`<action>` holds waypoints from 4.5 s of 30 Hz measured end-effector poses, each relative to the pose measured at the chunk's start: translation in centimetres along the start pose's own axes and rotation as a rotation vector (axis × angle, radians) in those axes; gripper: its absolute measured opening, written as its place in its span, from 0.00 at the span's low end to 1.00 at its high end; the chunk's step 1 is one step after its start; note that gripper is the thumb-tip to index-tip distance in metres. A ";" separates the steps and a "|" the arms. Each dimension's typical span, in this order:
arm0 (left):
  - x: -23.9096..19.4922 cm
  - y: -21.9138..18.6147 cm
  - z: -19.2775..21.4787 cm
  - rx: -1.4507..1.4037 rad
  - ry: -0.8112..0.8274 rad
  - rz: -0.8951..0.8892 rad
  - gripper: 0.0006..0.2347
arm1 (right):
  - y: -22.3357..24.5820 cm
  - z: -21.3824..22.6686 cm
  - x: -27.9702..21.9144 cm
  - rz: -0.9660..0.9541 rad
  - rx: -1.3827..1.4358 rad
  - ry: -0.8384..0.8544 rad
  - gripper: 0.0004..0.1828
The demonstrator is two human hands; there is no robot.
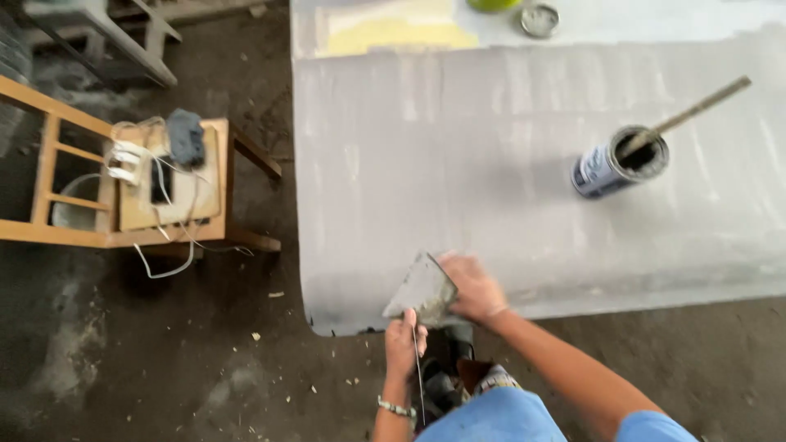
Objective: The person uses a putty knife to spread a gray filler substance onto a large white surface, smoothing it out with a larger trowel. They repeatedly scoop filler from a can and apply it to the surface.
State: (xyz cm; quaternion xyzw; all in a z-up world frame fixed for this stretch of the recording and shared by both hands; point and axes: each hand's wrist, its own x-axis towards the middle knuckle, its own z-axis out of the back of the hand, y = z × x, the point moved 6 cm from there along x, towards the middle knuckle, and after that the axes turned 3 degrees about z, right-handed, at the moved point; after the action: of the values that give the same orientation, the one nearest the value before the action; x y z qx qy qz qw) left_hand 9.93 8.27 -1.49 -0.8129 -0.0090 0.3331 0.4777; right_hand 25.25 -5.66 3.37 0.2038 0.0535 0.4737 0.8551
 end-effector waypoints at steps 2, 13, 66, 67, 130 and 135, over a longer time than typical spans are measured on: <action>0.9 -0.4 0.4 0.065 -0.007 -0.009 0.23 | -1.2 3.9 3.4 -0.134 -0.141 0.015 0.46; 6.2 -3.9 -5.2 -0.055 0.067 0.034 0.21 | -3.5 4.1 6.4 -0.198 -0.122 0.454 0.34; 29.9 -22.5 -8.5 -0.124 0.172 0.145 0.15 | -28.4 9.9 39.9 -0.756 -0.285 -0.180 0.49; 30.0 -22.9 -8.1 -0.125 0.162 0.143 0.15 | -26.1 10.5 41.4 -0.747 -0.278 -0.176 0.49; 37.4 -28.0 -10.3 -0.223 0.254 0.386 0.19 | -31.3 13.5 46.9 -0.888 0.525 -0.517 0.19; 37.1 -28.0 -10.3 -0.211 0.231 0.401 0.20 | -31.0 10.9 49.1 -0.809 0.435 -0.582 0.21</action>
State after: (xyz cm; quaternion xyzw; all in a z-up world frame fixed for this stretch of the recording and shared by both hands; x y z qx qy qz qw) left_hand 52.97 27.91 3.96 -0.8764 0.1724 0.3231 0.3127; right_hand 79.55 17.42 5.90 0.4622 -0.0146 0.0089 0.8866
